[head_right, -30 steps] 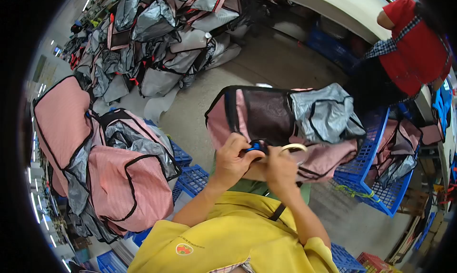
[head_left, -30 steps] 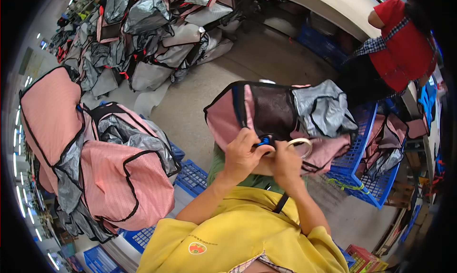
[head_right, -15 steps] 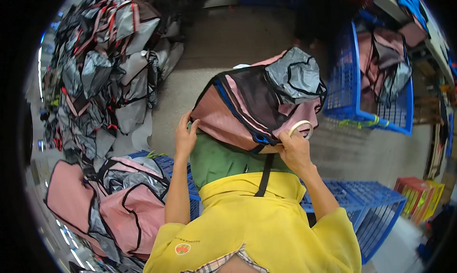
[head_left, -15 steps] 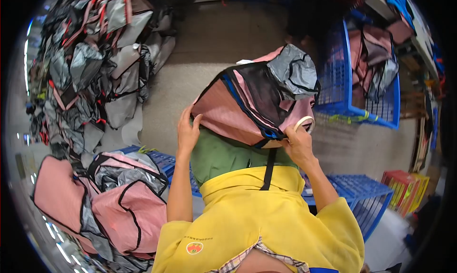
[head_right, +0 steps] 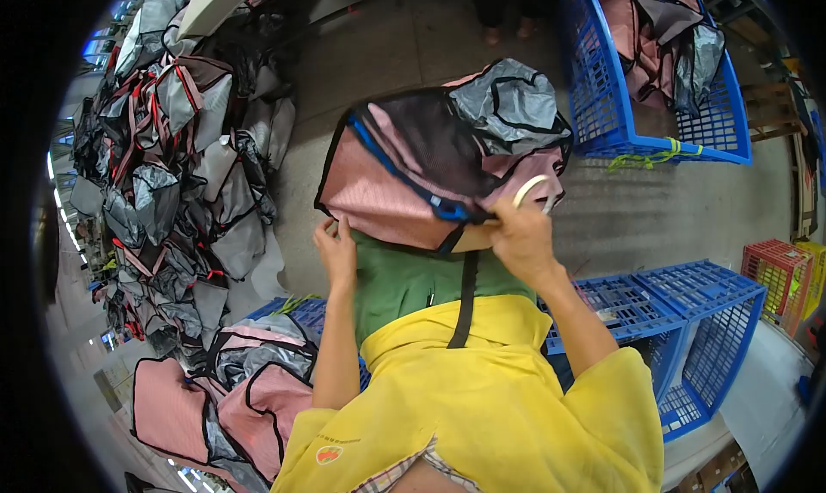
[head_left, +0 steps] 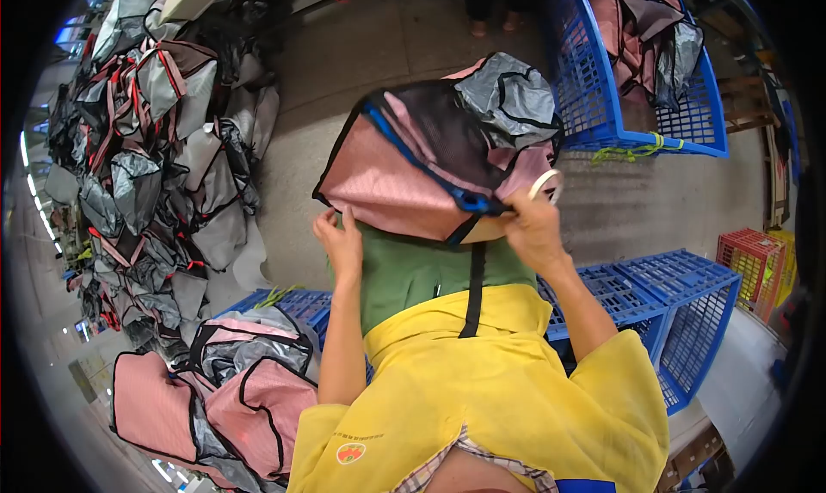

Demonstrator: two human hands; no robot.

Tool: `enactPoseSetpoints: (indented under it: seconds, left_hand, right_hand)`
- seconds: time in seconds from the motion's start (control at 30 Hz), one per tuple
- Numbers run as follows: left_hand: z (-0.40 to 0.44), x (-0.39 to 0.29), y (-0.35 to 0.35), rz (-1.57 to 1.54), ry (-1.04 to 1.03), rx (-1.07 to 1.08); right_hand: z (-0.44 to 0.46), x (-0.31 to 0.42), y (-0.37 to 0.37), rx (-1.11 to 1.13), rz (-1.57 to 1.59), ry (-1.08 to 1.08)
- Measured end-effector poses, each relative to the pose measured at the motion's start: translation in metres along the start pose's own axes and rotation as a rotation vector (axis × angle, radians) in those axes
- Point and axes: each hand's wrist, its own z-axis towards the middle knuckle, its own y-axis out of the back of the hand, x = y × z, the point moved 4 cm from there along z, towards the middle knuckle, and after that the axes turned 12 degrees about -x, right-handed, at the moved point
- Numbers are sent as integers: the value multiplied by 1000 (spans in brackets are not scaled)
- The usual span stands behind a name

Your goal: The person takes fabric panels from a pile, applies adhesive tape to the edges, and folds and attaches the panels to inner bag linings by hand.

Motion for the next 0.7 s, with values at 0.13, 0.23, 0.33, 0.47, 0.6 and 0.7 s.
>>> enactPoseSetpoints:
  seconds: [0.13,0.23,0.33,0.47,0.6,0.7]
  left_hand:
    - [-32,-41,-24,-596,477,451]
    - [-38,-87,-42,-766,407,603]
    - [-36,-144,-48,-891,438,670]
    - [-33,-191,-78,-915,197,685]
    - [-41,-222,-101,-951,610,858]
    - [-48,-233,-107,-1022,501,849]
  right_hand:
    - [72,-7,50,-236,236,-338]
    - [93,-5,73,-287,350,-395]
    - [108,24,93,-367,409,-404]
    - [101,29,106,-455,512,-354]
    - [65,27,122,-422,577,-401]
    - [47,23,131,-488,469,-394]
